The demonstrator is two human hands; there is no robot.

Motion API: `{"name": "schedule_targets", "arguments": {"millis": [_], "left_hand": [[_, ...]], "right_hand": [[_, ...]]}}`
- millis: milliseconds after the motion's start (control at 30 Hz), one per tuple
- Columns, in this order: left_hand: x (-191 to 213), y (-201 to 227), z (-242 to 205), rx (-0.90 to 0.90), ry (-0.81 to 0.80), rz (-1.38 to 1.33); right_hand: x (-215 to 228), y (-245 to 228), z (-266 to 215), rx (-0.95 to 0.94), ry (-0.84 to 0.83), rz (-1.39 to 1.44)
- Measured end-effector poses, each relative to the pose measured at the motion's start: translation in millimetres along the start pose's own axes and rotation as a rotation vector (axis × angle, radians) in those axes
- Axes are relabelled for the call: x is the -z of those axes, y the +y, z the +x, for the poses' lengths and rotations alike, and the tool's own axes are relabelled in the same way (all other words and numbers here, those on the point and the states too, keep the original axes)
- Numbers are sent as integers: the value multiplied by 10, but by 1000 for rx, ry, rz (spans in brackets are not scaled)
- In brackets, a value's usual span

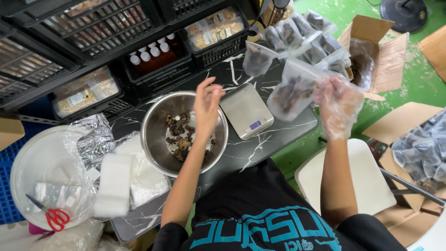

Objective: The person repeatedly scoops dried mushrooms from a metal bowl into small clear plastic bags using gloved hands. They seal each bag and place it into a cardboard box. The process continues throughout the clip.

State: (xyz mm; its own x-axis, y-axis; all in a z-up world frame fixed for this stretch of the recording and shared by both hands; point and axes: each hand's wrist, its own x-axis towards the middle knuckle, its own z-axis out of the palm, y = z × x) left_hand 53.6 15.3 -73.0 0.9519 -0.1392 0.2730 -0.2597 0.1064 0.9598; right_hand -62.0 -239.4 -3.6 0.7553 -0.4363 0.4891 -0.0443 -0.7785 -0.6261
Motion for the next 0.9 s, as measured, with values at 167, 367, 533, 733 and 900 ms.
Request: {"name": "schedule_targets", "arguments": {"millis": [167,367,533,733,900], "left_hand": [[409,10,-210,109,45,-19],[831,250,-553,154,128,63],[1037,355,-742,195,143,109],[648,110,-694,172,29,185],[-84,267,-324,-25,-204,266]], "right_hand": [[-635,1076,65,-47,120,-71],[-912,1108,22,-92,82,-72],[-874,974,54,-175,-20,-4],[-1206,1555,134,-230,177,110],[-647,829,169,-372,399,655]]}}
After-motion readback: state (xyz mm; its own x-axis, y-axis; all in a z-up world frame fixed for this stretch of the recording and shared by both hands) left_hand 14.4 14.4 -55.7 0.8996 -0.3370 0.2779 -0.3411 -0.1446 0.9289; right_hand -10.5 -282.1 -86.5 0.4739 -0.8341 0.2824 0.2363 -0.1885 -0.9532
